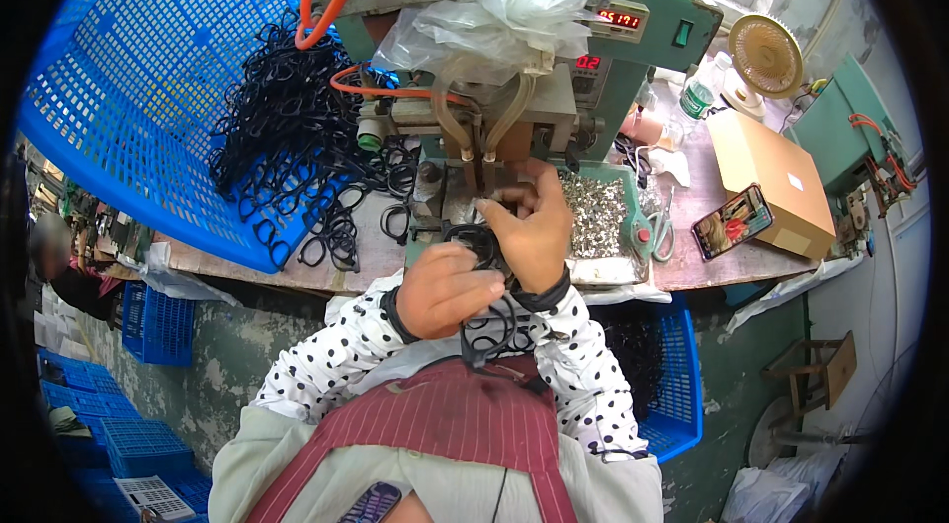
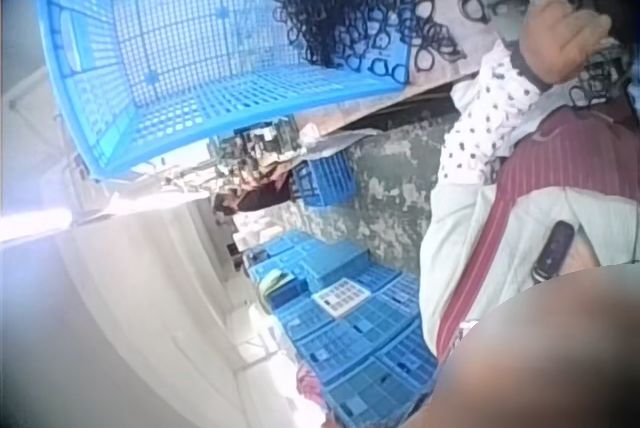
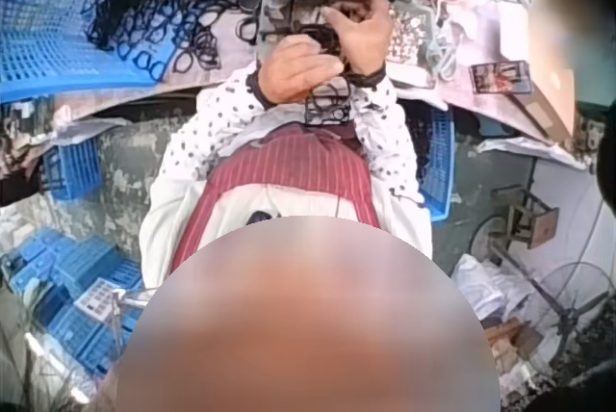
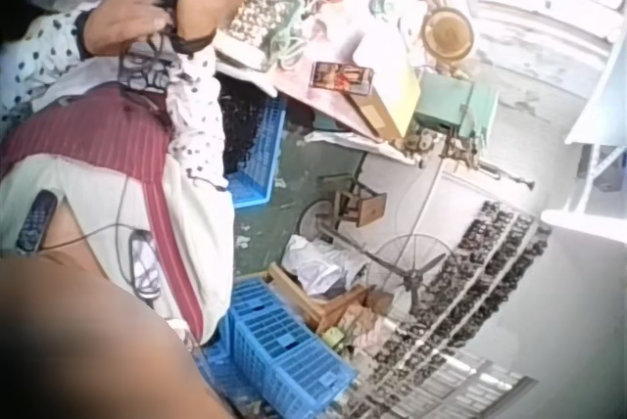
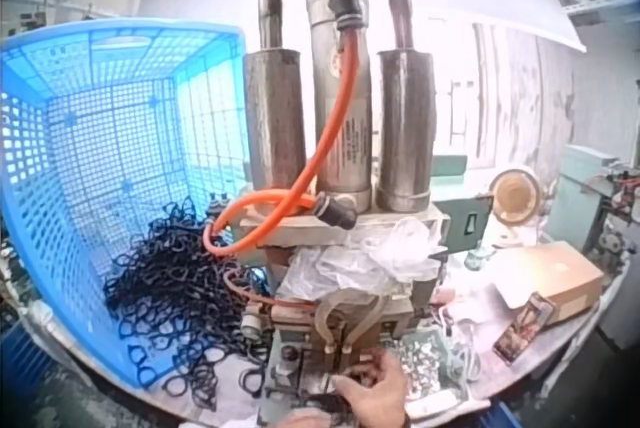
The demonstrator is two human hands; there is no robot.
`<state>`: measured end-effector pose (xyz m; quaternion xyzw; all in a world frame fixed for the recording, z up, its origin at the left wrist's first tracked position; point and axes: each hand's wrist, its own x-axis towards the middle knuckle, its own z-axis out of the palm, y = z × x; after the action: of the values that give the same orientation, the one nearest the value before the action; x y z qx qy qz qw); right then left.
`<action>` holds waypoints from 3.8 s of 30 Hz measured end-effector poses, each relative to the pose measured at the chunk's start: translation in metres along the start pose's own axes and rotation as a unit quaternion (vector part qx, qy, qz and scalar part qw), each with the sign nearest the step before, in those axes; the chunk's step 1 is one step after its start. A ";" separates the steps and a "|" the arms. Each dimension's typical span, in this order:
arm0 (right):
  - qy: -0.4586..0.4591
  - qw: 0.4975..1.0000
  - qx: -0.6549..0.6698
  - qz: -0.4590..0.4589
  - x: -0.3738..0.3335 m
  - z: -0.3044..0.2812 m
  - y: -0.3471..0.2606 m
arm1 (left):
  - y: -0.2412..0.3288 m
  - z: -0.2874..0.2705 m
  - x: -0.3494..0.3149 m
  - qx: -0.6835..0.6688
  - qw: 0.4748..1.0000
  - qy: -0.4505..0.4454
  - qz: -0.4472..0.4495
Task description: The person repeatedly picks black rubber rings from a blue basket and places them into a press machine, then adds small metal pins from a tray to secure the parts. The person continues this cycle, moving finished assemblies aside and repeating the process.
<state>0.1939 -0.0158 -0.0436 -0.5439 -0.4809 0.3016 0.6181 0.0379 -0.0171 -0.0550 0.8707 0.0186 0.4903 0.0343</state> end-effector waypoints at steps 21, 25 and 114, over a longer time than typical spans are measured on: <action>0.126 0.836 -0.516 -0.135 0.027 -0.090 0.143 | -0.022 0.005 -0.005 -0.070 0.993 -0.095 -0.004; 0.177 0.840 -0.477 -0.191 0.027 -0.093 0.134 | -0.021 0.006 -0.006 -0.058 0.993 -0.106 0.009; 0.223 0.866 -0.417 -0.162 0.027 -0.091 0.139 | -0.079 -0.114 -0.201 0.418 0.776 -0.174 -0.440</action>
<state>0.3082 0.0046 -0.1652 -0.7184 -0.4926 -0.1605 0.4643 -0.1632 0.0532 -0.1736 0.7666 0.5964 0.2064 -0.1180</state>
